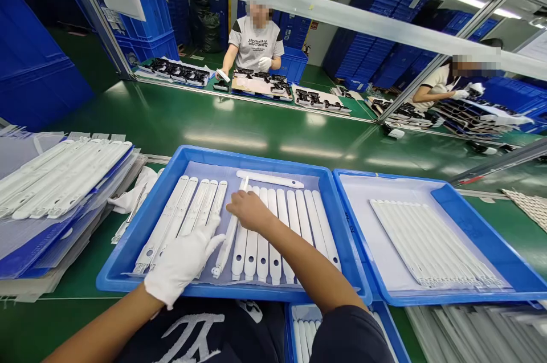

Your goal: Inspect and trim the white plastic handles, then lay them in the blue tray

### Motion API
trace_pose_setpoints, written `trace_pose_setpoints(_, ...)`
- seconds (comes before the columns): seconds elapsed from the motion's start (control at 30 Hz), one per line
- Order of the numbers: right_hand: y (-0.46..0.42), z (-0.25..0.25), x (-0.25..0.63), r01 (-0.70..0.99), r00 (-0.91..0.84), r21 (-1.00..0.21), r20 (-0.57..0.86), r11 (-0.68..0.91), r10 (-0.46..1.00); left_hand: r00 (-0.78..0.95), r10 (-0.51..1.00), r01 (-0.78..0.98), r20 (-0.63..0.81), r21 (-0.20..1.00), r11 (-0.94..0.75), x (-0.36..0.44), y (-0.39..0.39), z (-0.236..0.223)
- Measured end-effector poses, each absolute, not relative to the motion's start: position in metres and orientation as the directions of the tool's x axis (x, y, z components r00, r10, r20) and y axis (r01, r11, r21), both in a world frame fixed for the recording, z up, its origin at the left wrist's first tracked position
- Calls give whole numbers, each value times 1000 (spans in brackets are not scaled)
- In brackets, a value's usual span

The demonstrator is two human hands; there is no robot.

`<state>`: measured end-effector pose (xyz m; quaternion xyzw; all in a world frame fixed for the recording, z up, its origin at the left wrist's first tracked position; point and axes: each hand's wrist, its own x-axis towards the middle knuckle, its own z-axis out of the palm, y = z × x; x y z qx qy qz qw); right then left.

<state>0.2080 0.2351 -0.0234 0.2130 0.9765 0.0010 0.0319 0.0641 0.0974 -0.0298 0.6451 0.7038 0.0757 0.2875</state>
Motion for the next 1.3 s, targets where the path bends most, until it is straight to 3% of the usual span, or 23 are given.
trace_pose_setpoints(0.13, 226, -11, 212, 528, -806, -11, 309, 849, 505, 170, 942, 470, -290, 864, 181, 57, 80, -9)
trace_pose_setpoints(0.23, 210, -2, 203, 554, -580, -73, 681, 829, 448, 284, 907, 292, -310, 929, 227, 58, 70, 2)
trace_pose_setpoints(0.3, 198, 9, 194, 428, -315, -231, 868, 874, 384, 270, 933, 257, -239, 952, 170, 59, 66, 4)
trace_pose_setpoints(0.33, 192, 17, 189, 290, -211, -365, 877, 885, 431, 272, 942, 240, -198, 962, 133, 59, 65, 4)
trace_pose_setpoints(0.37, 186, 26, 185, 118, -195, -537, 812, 835, 550, 289, 943, 227, -163, 969, 97, 59, 64, 3)
trace_pose_setpoints(0.4, 181, 35, 182, -50, -268, -727, 671, 685, 691, 321, 937, 216, -140, 974, 72, 58, 63, 2)
trace_pose_setpoints(0.47, 173, 50, 179, -239, -548, -952, 293, 189, 783, 396, 909, 171, -131, 983, 67, 57, 63, -3)
trace_pose_setpoints(0.53, 167, 58, 179, -278, -724, -938, 63, -207, 687, 432, 891, 105, -140, 989, 105, 55, 62, -8)
trace_pose_setpoints(0.6, 163, 58, 179, -308, -761, -874, -12, -376, 649, 432, 888, 54, -154, 988, 145, 56, 61, -13)
trace_pose_setpoints(0.73, 159, 50, 178, -349, -768, -793, -63, -499, 638, 441, 870, 58, -221, 974, 218, 58, 58, -16)
trace_pose_setpoints(0.87, 157, 51, 175, -349, -781, -787, -56, -509, 622, 441, 864, 102, -245, 969, 223, 58, 58, -11)
trace_pose_setpoints(0.97, 157, 59, 175, -377, -739, -836, 13, -397, 674, 439, 859, 135, -264, 964, 228, 57, 58, -9)
trace_pose_setpoints(1.13, 166, 83, 176, -385, -457, -916, 83, -113, 886, 406, 856, 242, -321, 941, 238, 57, 56, -18)
trace_pose_setpoints(1.2, 171, 92, 176, -388, -432, -911, 46, -139, 901, 404, 848, 274, -345, 929, 247, 56, 54, -19)
trace_pose_setpoints(1.3, 176, 99, 176, -441, -546, -847, -9, -296, 838, 413, 827, 304, -382, 914, 270, 55, 52, -15)
